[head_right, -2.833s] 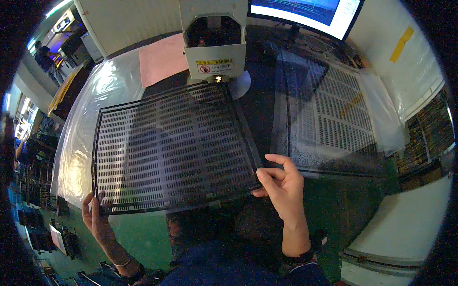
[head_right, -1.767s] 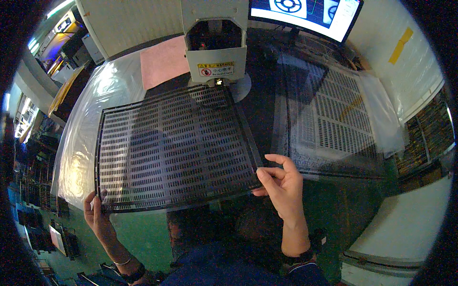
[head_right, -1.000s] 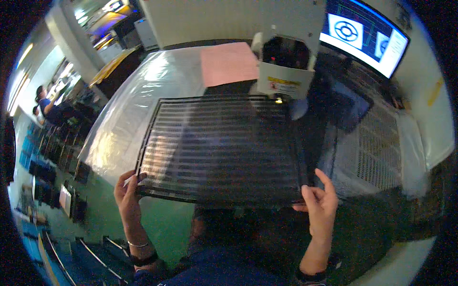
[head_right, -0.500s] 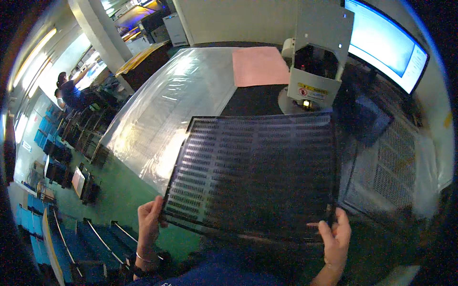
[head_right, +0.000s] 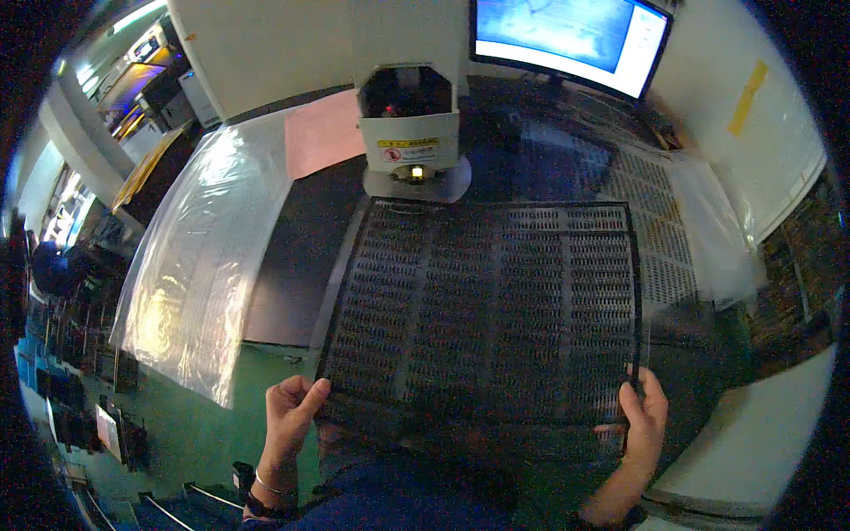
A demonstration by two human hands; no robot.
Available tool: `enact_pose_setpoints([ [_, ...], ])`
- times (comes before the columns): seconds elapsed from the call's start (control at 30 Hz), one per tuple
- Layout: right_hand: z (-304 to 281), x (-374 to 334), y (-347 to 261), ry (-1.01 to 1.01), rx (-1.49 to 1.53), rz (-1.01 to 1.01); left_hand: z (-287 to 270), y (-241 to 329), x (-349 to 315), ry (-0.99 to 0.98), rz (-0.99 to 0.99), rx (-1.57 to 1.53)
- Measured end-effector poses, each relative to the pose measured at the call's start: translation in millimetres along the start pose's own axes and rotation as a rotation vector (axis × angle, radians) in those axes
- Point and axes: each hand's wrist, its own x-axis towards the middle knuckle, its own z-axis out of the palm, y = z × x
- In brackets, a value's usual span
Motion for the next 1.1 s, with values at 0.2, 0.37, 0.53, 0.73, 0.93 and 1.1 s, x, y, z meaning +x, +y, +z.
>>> enact_pose_setpoints([
  [0.2, -4.2, 3.0, -6.4, 0.019, -0.011, 0.026, 9.0, 7.8, 1.2, 0.324, 0.372, 0.249],
  [0.37, -7.9, 10.9, -0.7, 0.032, -0.005, 0.017, 4.2, 10.5, 2.2, 0.121, 0.887, 0.655],
  [0.53, -14.9, 19.1, 12.4, 0.082, -0.038, -0.015, 20.2, 10.8, 5.3, -0.125, 0.900, 0.771],
  [0.73, -1.1, 18.5, 0.1, 0.096, -0.001, 0.060, 26.7, 13.8, 16.7, -0.117, 0.932, 0.822],
  [0.93, 3.3, 21.3, -1.8, 0.112, 0.012, 0.082, 27.2, 14.1, 22.3, -0.114, 0.931, 0.811],
  [1.1, 5.5, 23.5, -0.7, 0.082, 0.047, 0.054, 27.9, 15.2, 22.5, -0.103, 0.924, 0.812],
])
